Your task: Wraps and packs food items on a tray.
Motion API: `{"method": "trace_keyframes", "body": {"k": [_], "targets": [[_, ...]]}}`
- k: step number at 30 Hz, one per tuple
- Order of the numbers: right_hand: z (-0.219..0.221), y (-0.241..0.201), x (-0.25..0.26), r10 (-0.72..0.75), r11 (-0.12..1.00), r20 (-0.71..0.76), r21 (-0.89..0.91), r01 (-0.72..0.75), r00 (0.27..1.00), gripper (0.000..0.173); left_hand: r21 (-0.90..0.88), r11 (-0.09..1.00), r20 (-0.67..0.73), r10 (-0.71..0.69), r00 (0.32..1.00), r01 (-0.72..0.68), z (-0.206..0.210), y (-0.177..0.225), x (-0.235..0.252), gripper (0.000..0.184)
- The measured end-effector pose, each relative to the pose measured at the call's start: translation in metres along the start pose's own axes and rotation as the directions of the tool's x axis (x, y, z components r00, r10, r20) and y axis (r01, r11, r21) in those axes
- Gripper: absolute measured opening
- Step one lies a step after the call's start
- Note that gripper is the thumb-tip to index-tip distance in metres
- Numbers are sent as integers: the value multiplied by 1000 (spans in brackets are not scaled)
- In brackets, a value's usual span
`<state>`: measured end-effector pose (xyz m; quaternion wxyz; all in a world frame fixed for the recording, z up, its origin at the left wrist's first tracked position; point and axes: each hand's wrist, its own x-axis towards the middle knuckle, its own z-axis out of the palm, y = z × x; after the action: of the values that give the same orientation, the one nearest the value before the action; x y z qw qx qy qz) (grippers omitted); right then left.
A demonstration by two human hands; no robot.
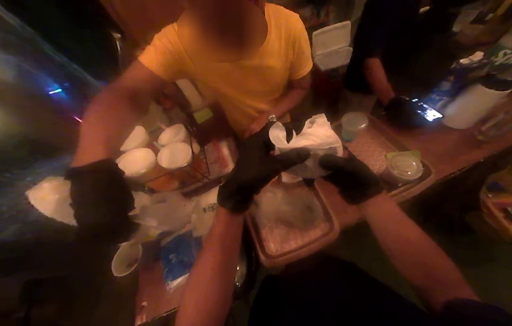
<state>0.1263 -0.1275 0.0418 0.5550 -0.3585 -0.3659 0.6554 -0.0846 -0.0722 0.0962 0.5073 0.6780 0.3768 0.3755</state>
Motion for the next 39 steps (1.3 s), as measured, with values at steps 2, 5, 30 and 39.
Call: {"method": "trace_keyframes", "body": {"k": [2,5,30,39], "targets": [[2,-1,-1,-12,1000,15,-5,12,1000,37,-62,995,-24,76,997,-78,3,-2,2,27],[3,-2,-4,-6,1000,26,12,6,1000,31,-103,964,-108,234,966,-245,8,-5,2,7],[-57,30,4,-208,973,237,-48,225,949,56,236,935,9,269,963,-263,13,19,-10,18],[-47,43,5,-252,967,75,43,249,965,47,49,996,-262,87,961,-77,38,13,-16,15]]}}
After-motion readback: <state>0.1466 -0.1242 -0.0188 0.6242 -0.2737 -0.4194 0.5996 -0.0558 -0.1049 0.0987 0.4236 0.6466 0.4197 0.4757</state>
